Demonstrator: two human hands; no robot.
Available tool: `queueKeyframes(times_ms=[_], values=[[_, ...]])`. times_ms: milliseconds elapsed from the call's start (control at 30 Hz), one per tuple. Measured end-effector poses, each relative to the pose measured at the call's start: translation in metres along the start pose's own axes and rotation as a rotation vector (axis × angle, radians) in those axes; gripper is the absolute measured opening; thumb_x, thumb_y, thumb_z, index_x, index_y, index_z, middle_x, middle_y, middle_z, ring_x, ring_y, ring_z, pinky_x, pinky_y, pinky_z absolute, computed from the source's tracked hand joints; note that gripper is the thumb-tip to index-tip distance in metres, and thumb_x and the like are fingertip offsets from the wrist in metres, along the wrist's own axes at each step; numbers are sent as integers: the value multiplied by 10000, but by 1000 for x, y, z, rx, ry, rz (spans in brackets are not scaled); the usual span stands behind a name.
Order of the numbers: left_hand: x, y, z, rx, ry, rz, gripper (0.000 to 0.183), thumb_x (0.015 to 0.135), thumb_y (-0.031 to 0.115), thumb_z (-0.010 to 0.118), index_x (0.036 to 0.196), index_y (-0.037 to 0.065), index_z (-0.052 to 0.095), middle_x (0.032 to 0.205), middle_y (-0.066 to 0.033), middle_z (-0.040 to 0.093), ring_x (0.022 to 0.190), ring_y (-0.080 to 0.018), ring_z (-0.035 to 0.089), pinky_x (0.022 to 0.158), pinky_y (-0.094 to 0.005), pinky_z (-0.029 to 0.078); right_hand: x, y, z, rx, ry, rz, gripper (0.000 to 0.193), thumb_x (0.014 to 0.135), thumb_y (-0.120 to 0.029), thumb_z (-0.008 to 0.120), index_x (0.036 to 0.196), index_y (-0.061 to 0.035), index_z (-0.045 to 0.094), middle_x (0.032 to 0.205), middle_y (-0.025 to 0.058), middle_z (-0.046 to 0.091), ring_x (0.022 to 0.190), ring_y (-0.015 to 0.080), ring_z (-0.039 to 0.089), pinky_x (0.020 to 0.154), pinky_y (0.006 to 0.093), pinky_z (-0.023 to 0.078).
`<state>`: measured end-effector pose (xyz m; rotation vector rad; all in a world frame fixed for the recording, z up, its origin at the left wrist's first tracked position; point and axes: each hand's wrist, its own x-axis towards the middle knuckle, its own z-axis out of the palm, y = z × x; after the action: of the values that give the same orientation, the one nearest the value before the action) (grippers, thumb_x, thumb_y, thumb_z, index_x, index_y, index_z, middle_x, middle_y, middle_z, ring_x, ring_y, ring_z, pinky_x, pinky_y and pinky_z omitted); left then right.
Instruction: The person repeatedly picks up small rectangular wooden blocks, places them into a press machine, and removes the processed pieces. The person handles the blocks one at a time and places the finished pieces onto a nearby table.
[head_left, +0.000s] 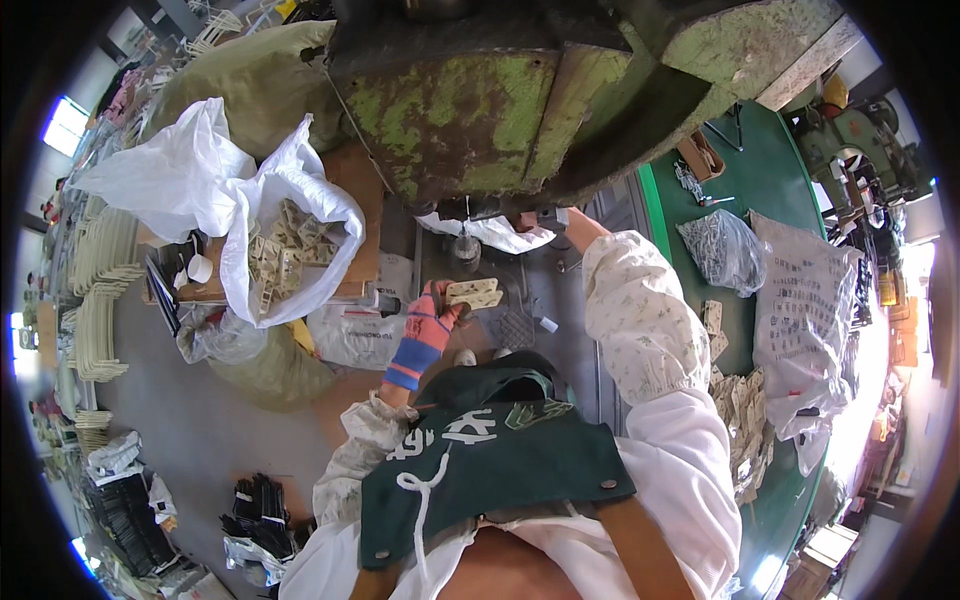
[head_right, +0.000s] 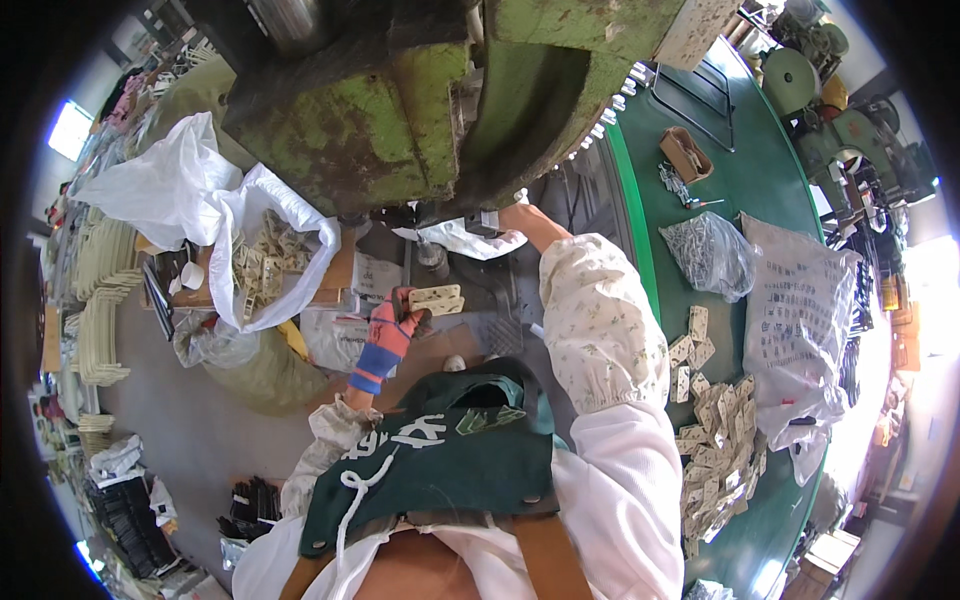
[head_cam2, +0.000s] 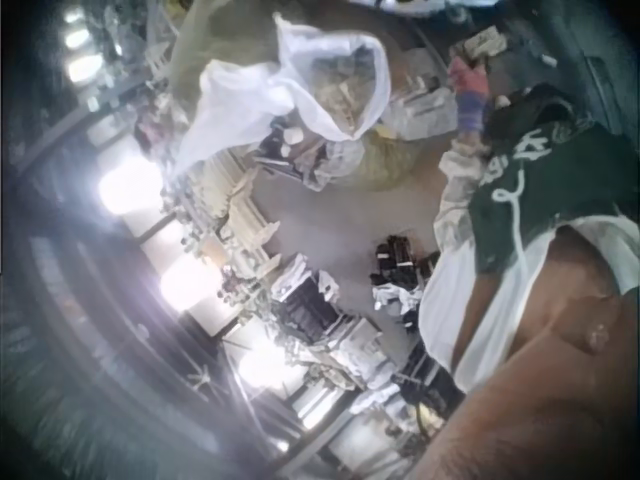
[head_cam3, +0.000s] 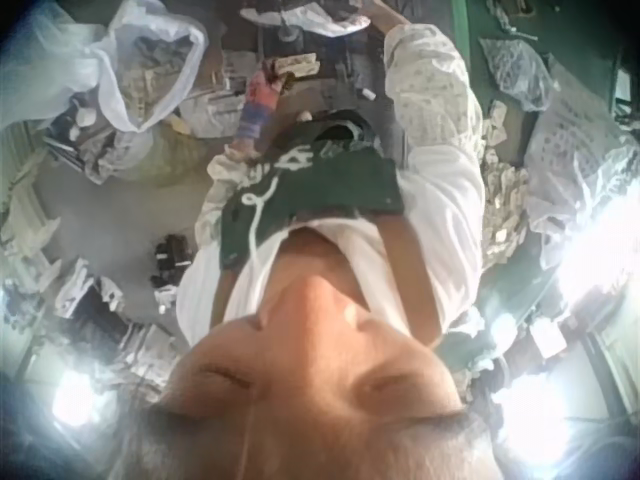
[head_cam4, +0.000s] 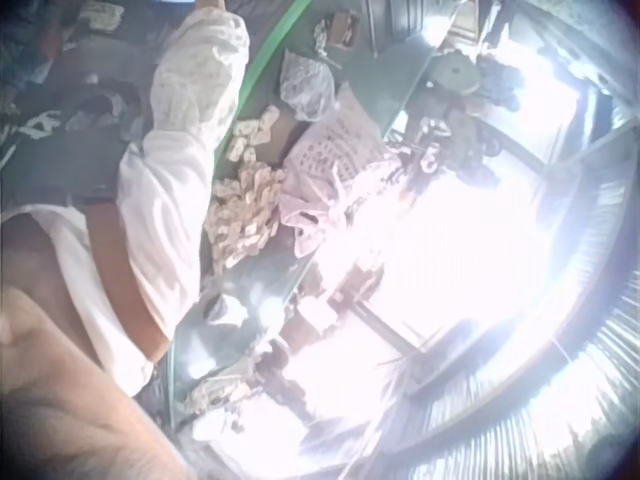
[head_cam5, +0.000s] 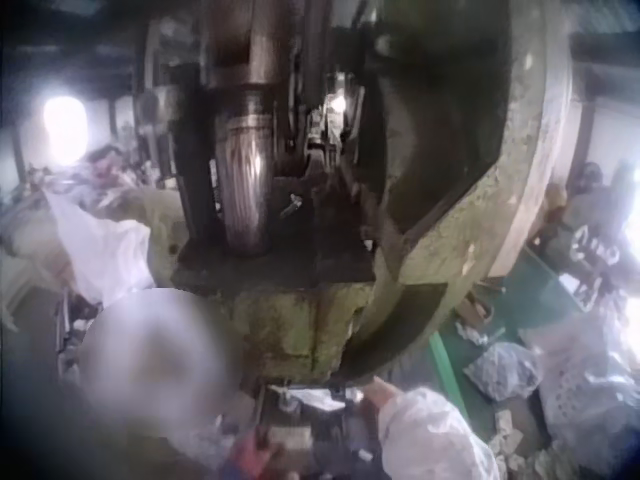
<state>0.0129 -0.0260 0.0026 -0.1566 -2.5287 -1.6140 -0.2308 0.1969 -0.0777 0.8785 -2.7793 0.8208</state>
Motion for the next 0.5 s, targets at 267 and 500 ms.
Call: queueKeyframes(times_ms=[267, 500], values=[[-8, -6, -26, -249, -2, -405, 218, 937, 196, 521, 1078, 41, 461, 691, -44, 590, 533, -94, 564, 374, -232, 444, -61, -155, -91, 293, 352, -153, 106, 796, -24, 655, 899, -44, 668, 863, 125, 642, 735, 249, 634, 653, 325, 513], [1, -9, -30, -422, -51, -426, 216, 959, 216, 479, 1085, 42, 452, 724, -62, 590, 529, -101, 552, 393, -230, 448, -47, -189, -103, 104, 474, -683, 297, 587, 45, 660, 884, 44, 641, 924, 128, 617, 708, 235, 627, 563, 311, 519]])
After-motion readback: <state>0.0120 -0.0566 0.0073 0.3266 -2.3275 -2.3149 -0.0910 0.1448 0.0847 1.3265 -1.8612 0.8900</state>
